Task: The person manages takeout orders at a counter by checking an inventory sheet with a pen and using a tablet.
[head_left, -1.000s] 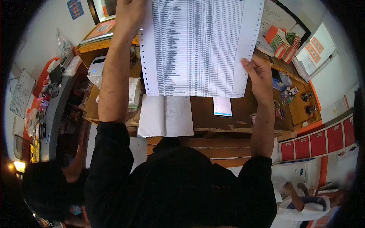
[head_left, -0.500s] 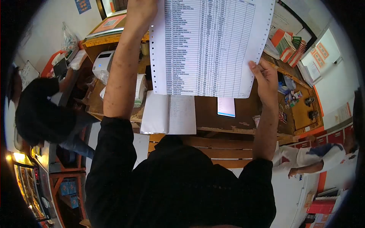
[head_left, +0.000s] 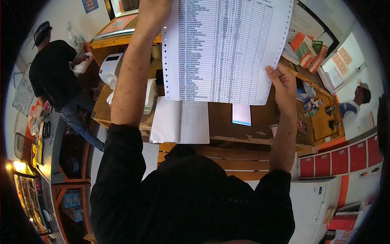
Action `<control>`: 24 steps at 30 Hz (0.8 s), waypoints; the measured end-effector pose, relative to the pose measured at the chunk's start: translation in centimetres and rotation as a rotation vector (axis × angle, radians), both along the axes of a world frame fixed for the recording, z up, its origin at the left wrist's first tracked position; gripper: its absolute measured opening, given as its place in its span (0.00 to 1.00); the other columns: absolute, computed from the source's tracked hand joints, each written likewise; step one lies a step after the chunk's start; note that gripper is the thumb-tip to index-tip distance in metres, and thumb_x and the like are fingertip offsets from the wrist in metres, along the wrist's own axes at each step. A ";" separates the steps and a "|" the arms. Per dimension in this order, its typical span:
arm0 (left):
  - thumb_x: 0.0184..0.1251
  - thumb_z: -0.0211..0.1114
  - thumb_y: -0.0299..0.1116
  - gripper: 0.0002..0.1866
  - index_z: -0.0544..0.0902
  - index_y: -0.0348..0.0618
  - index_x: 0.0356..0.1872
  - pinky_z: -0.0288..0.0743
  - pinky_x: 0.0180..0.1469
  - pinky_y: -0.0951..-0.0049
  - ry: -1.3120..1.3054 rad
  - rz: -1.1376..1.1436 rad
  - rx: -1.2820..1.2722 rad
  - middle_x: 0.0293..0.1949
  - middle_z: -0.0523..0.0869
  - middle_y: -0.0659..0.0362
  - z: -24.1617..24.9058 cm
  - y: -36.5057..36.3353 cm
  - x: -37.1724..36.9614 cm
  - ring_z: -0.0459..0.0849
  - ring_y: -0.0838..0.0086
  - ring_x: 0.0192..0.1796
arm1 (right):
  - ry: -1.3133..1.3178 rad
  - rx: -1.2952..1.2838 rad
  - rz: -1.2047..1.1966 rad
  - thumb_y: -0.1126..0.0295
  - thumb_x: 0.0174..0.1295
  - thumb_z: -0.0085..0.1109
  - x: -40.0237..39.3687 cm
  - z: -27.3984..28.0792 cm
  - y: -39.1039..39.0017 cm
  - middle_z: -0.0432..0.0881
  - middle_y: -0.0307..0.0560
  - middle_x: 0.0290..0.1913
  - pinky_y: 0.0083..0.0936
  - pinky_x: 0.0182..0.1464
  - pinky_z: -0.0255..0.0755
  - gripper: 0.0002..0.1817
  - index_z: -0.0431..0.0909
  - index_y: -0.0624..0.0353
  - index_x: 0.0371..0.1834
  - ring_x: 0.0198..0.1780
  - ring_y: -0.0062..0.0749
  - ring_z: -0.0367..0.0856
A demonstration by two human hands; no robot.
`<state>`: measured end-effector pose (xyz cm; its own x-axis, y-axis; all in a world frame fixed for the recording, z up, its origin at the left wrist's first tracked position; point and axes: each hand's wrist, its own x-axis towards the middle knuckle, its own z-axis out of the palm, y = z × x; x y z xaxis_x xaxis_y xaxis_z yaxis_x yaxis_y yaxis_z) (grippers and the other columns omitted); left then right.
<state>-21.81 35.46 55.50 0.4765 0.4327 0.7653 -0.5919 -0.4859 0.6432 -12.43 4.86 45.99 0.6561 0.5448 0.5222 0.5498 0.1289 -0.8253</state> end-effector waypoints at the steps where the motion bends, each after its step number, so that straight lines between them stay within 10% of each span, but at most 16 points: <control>1: 0.72 0.54 0.40 0.20 0.80 0.26 0.42 0.74 0.35 0.76 0.012 0.003 -0.007 0.32 0.84 0.54 0.0 -0.1 -0.1 0.80 0.75 0.33 | 0.016 -0.006 0.007 0.70 0.67 0.55 -0.1 0.1 0.0 0.84 0.44 0.40 0.18 0.44 0.71 0.13 0.78 0.68 0.50 0.40 0.19 0.79; 24: 0.73 0.53 0.40 0.20 0.80 0.27 0.42 0.73 0.36 0.76 0.038 0.028 -0.035 0.33 0.84 0.54 0.3 -0.7 -0.2 0.80 0.75 0.33 | 0.015 -0.022 -0.002 0.68 0.67 0.56 0.9 -0.2 0.4 0.84 0.45 0.40 0.19 0.44 0.71 0.13 0.78 0.67 0.49 0.41 0.20 0.80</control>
